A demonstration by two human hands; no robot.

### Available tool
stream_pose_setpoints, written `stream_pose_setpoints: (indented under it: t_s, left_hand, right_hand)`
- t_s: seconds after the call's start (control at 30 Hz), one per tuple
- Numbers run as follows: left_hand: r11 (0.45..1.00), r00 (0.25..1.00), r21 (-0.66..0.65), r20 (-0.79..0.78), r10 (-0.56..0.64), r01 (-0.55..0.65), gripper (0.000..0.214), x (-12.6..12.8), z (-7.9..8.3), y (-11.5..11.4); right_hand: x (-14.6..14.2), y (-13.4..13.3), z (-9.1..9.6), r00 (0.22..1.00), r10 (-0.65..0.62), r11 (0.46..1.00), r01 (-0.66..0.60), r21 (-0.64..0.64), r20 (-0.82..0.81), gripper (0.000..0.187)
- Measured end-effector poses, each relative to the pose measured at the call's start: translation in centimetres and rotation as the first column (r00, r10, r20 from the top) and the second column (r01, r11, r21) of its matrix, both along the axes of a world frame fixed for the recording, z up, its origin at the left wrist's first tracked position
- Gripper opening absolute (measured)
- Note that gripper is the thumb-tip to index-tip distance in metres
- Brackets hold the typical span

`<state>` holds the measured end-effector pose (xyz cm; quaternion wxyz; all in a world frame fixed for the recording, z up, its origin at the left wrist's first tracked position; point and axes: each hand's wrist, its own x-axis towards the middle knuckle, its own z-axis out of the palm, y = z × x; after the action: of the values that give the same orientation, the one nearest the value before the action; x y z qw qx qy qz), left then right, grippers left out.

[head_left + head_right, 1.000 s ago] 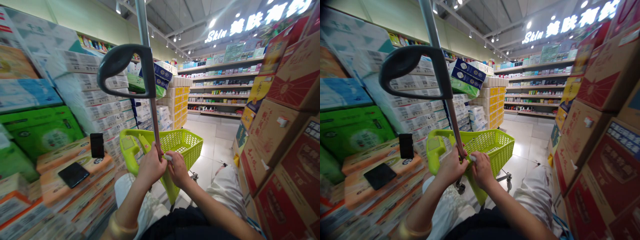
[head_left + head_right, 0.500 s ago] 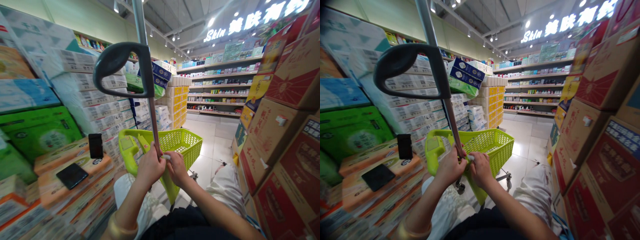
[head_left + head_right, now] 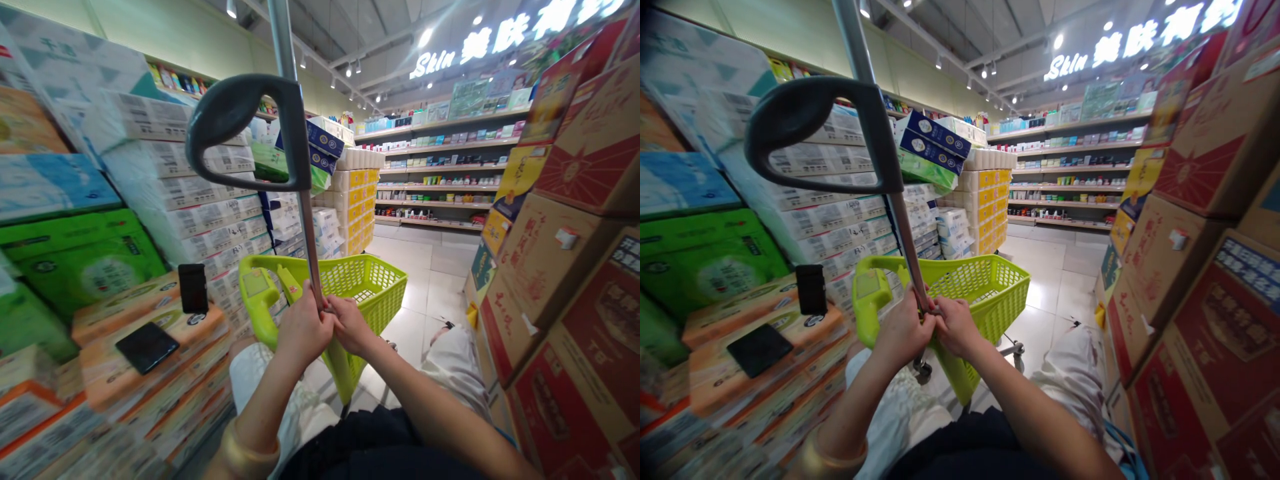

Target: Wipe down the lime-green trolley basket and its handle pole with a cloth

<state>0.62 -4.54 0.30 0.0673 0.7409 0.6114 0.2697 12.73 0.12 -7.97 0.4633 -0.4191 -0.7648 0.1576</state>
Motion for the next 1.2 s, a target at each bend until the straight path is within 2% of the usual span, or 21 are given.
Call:
stream_pose_setpoints:
  t_s: [0.1, 0.27, 0.47, 0.53, 0.73, 0.8, 1.0, 1.2]
  left_hand:
    - [1.000, 1.000, -0.004, 0.006, -0.018, 0.018, 0.030, -0.1, 0.0, 0.0]
    - [0.999, 0.999, -0.013, -0.007, -0.033, 0.033, 0.034, -0.3, -0.1, 0.2]
    - [1.000, 0.999, -0.019, -0.049, -0.012, 0.011, 0.038, -0.3, 0.0, 0.5]
    - [1.000, 0.999, -0.022, -0.048, -0.019, 0.018, 0.036, -0.4, 0.1, 0.6]
    - [0.998, 0.998, 0.002, -0.009, -0.067, 0.067, 0.032, -0.6, 0.0, 1.1]
    - [0.998, 0.998, 0.003, -0.011, -0.063, 0.063, 0.029, -0.6, -0.1, 1.3]
    - [0.999, 0.999, 0.025, -0.027, -0.034, 0.035, 0.035, -0.7, -0.3, 2.1]
    - [0.998, 0.998, 0.023, 0.007, -0.064, 0.064, 0.031, -0.7, -0.2, 3.0]
  right_hand:
    - [0.3, 0.3, -0.2, 1.000, 0.007, 1.000, -0.007, 0.005, 0.004, 0.016]
    - [1.9, 1.1, -0.6, 0.991, -0.120, 0.989, 0.125, -0.079, 0.066, 0.025]
    - [0.1, -0.5, -0.4, 0.999, 0.013, 1.000, -0.013, -0.010, -0.031, 0.026]
    - [-0.1, -0.7, -0.7, 0.998, 0.019, 1.000, -0.019, 0.005, -0.063, 0.027]
    - [1.0, 0.0, -1.6, 0.985, -0.164, 0.986, 0.161, -0.046, -0.054, 0.030]
    - [0.6, -0.1, -1.6, 0.982, -0.177, 0.984, 0.176, -0.022, -0.060, 0.031]
    - [-0.4, -0.5, -1.8, 0.994, -0.102, 0.989, 0.106, 0.102, -0.046, 0.035]
    - [1.2, 0.8, -2.7, 0.959, -0.282, 0.959, 0.283, 0.026, -0.041, 0.031]
